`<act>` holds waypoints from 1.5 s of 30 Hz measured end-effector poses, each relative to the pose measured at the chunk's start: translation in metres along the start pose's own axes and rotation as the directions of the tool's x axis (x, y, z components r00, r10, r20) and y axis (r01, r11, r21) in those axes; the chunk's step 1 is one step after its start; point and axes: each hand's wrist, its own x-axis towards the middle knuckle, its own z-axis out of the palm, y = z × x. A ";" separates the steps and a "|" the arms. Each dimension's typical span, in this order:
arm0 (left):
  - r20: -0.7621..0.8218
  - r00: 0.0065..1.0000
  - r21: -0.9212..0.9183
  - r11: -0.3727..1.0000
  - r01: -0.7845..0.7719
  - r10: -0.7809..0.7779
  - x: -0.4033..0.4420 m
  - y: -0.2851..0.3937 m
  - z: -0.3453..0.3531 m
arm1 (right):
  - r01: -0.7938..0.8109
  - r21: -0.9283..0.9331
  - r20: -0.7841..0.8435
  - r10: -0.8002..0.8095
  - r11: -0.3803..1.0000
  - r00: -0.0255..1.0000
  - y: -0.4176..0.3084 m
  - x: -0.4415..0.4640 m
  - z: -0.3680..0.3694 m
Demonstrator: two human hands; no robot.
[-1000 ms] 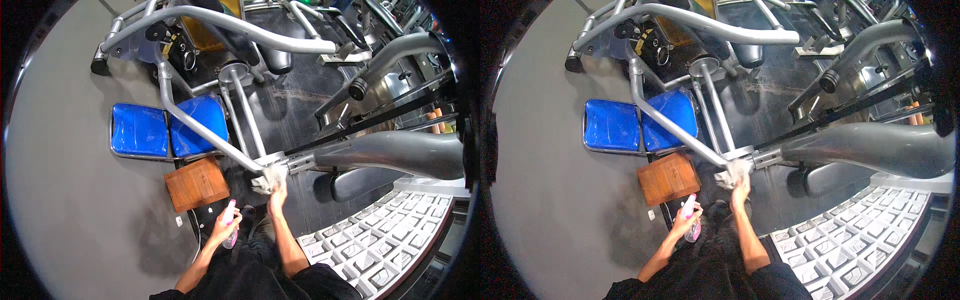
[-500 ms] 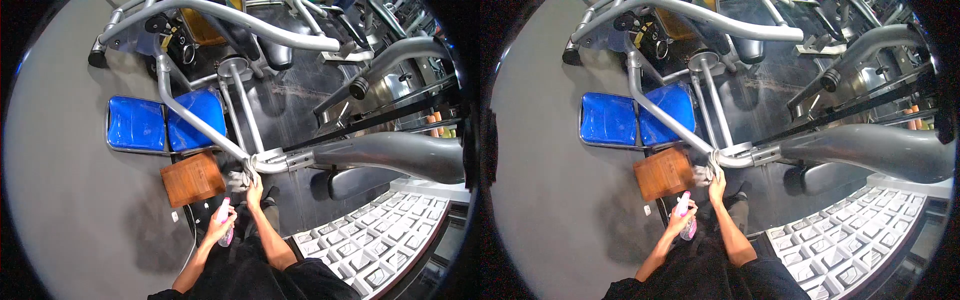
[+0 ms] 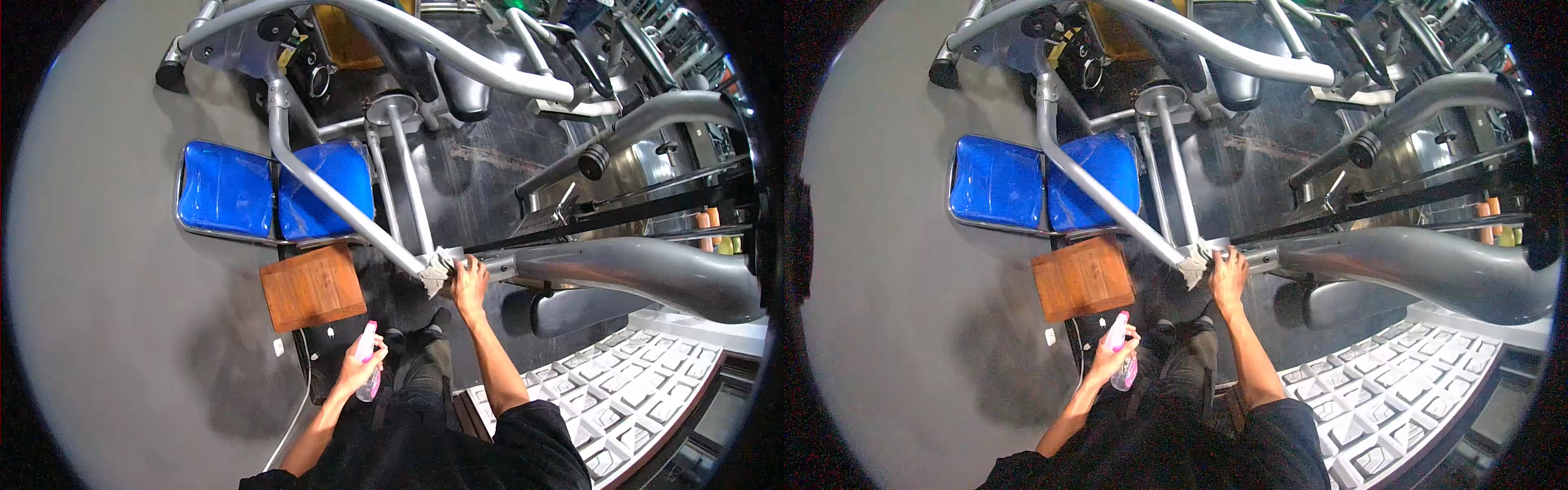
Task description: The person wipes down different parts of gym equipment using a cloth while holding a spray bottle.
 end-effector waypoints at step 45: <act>-0.046 0.997 -0.003 0.998 -0.065 0.064 0.035 0.025 0.047 | -0.482 0.249 0.635 -0.234 -0.840 0.736 0.002 -0.083 -0.015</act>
